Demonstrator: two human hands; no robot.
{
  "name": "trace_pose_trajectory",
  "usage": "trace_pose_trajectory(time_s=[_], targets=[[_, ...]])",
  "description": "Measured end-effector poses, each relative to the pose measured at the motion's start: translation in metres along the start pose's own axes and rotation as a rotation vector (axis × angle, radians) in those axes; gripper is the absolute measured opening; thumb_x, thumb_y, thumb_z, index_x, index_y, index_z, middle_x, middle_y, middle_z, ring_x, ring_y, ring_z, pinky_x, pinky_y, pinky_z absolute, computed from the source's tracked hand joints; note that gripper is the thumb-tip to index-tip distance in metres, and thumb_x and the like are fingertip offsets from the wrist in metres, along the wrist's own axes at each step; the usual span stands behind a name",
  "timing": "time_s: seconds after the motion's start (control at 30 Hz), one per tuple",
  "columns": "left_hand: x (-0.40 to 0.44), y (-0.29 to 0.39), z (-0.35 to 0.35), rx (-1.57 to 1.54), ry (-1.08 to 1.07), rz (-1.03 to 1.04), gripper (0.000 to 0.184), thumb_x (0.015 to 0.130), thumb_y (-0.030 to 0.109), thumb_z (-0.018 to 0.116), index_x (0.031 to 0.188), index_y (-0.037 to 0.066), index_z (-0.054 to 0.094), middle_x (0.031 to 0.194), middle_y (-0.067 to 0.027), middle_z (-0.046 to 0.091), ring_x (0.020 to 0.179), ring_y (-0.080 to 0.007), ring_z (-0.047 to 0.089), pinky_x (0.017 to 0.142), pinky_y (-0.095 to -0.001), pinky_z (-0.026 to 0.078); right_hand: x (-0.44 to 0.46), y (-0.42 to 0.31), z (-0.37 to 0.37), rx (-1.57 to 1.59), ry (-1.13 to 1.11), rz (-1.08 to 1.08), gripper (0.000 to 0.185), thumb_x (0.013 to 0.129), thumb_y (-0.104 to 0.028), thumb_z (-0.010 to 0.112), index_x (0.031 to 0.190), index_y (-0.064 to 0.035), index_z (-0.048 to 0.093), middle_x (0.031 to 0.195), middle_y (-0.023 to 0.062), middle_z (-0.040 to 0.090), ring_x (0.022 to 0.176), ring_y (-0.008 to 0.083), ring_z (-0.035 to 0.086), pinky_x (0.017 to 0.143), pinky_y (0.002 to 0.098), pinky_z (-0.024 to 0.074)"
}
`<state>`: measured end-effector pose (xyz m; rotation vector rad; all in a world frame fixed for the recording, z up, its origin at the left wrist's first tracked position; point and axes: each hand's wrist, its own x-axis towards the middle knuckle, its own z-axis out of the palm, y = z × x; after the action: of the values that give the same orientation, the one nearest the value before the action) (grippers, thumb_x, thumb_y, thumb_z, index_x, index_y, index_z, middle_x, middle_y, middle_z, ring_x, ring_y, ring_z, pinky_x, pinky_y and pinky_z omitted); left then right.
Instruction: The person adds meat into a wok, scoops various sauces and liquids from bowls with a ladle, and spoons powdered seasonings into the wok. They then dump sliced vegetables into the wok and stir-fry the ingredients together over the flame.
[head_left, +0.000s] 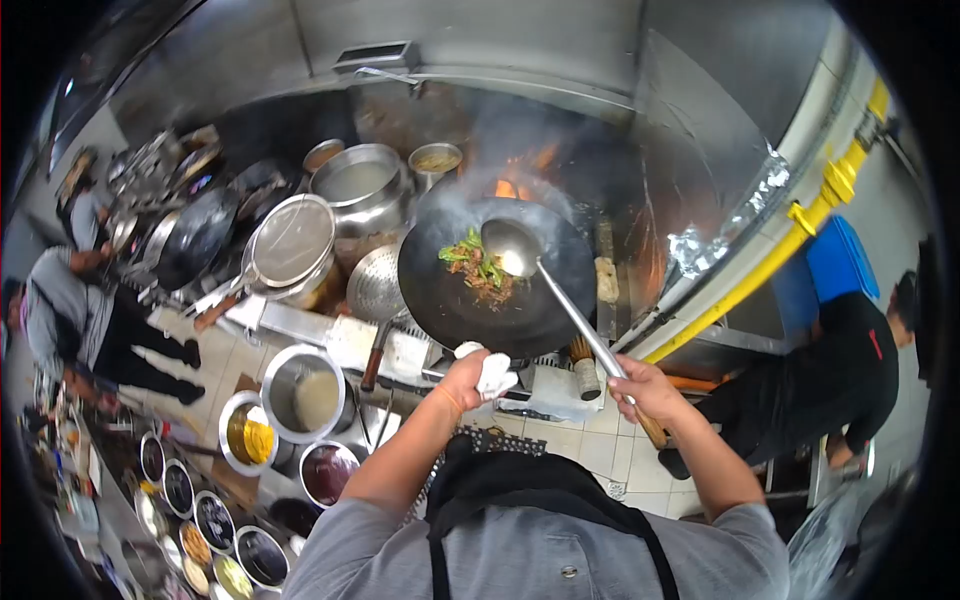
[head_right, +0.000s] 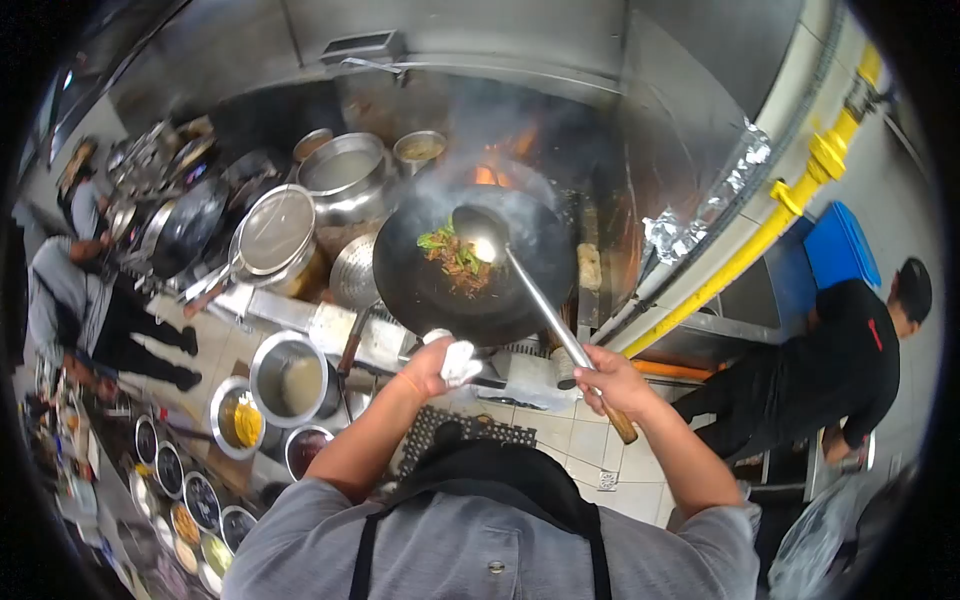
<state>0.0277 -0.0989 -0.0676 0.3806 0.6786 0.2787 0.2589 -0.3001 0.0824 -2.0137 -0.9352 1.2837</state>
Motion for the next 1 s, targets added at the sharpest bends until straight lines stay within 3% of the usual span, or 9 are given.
trace_pose_trajectory(time_s=[0.07, 0.1, 0.17, 0.33, 0.4, 0.6, 0.77, 0.83, 1.0], targets=[[-0.030, -0.029, -0.001, -0.034, 0.061, 0.021, 0.017, 0.094, 0.014, 0.045, 0.088, 0.005, 0.058, 0.079, -0.0072, 0.064, 0.072, -0.0247, 0.066, 0.064, -0.0418, 0.059, 0.016, 0.038, 0.002, 0.231, -0.113, 0.047, 0.061, 0.083, -0.003, 0.066, 0.139, -0.0059, 0.041, 0.087, 0.0091, 0.064, 0.066, 0.0210, 0.061, 0.062, 0.0374, 0.0520], [-0.039, -0.045, -0.004, -0.022, 0.122, 0.050, 0.015, 0.094, 0.015, 0.046, 0.090, 0.006, 0.058, 0.080, -0.0068, 0.064, 0.072, -0.0231, 0.066, 0.067, -0.0407, 0.059, 0.030, 0.069, 0.022, -0.236, 0.172, -0.434, 0.059, 0.086, -0.003, 0.063, 0.140, -0.0071, 0.040, 0.074, 0.0049, 0.056, 0.049, 0.0134, 0.052, 0.042, 0.0303, 0.0436], [-0.056, -0.067, -0.011, -0.028, 0.083, 0.116, 0.015, 0.093, 0.017, 0.049, 0.093, 0.006, 0.059, 0.081, -0.0082, 0.065, 0.068, -0.0228, 0.067, 0.059, -0.0399, 0.058, 0.034, 0.074, 0.042, -0.182, 0.233, -0.462, 0.058, 0.088, -0.001, 0.060, 0.142, -0.0080, 0.039, 0.065, -0.0001, 0.046, 0.041, 0.0068, 0.041, 0.034, 0.0251, 0.0331], [-0.092, -0.059, -0.015, 0.109, -0.044, 0.030, 0.036, 0.094, 0.045, 0.055, 0.082, 0.011, 0.060, 0.067, -0.0031, 0.062, 0.059, -0.0185, 0.064, 0.053, -0.0320, 0.052, -0.009, -0.008, 0.080, 0.419, -0.127, -0.206, 0.058, 0.089, 0.000, 0.057, 0.142, -0.0136, 0.038, 0.064, -0.0004, 0.048, 0.042, 0.0087, 0.045, 0.035, 0.0248, 0.0367], [-0.113, -0.065, -0.048, 0.093, -0.131, 0.067, 0.030, 0.091, 0.039, 0.062, 0.090, 0.009, 0.060, 0.074, -0.0030, 0.063, 0.064, -0.0162, 0.063, 0.055, -0.0302, 0.052, -0.013, -0.031, 0.107, 0.470, -0.253, -0.218, 0.059, 0.089, 0.000, 0.056, 0.143, -0.0143, 0.036, 0.063, -0.0012, 0.045, 0.040, 0.0089, 0.043, 0.035, 0.0253, 0.0344], [-0.252, -0.089, -0.119, 0.160, 0.110, 0.373, 0.043, 0.080, 0.016, 0.068, 0.119, 0.003, 0.057, 0.100, -0.0105, 0.065, 0.088, -0.0191, 0.065, 0.076, -0.0353, 0.054, -0.047, -0.107, 0.221, 0.207, -0.534, -0.099, 0.055, 0.088, 0.000, 0.057, 0.140, -0.0087, 0.042, 0.062, -0.0006, 0.044, 0.041, 0.0090, 0.043, 0.036, 0.0259, 0.0346], [-0.344, -0.106, -0.173, -0.266, -0.110, 0.660, 0.072, 0.075, 0.019, 0.071, 0.135, -0.004, 0.041, 0.134, -0.0252, 0.049, 0.125, -0.0402, 0.049, 0.104, -0.0525, 0.041, 0.040, -0.117, 0.379, -0.122, -0.653, -0.194, 0.043, 0.086, -0.004, 0.060, 0.128, -0.0022, 0.054, 0.065, 0.0045, 0.055, 0.043, 0.0116, 0.049, 0.038, 0.0285, 0.0405], [-0.379, -0.109, -0.177, -0.464, -0.222, 0.716, 0.074, 0.075, 0.020, 0.068, 0.139, 0.000, 0.036, 0.137, -0.0266, 0.046, 0.126, -0.0416, 0.047, 0.105, -0.0543, 0.039, 0.098, -0.083, 0.447, -0.407, -0.543, -0.518, 0.039, 0.082, -0.008, 0.062, 0.120, 0.0010, 0.059, 0.068, 0.0109, 0.060, 0.044, 0.0162, 0.055, 0.040, 0.0320, 0.0441], [-0.436, -0.128, -0.213, -0.641, -0.239, 0.817, 0.088, 0.071, 0.020, 0.069, 0.146, 0.003, 0.027, 0.113, -0.0239, 0.062, 0.103, -0.0393, 0.063, 0.088, -0.0519, 0.053, 0.151, -0.042, 0.523, -0.597, -0.420, -0.535, 0.025, 0.080, -0.003, 0.057, 0.104, 0.0009, 0.061, 0.059, 0.0077, 0.055, 0.041, 0.0173, 0.052, 0.036, 0.0337, 0.0410]])
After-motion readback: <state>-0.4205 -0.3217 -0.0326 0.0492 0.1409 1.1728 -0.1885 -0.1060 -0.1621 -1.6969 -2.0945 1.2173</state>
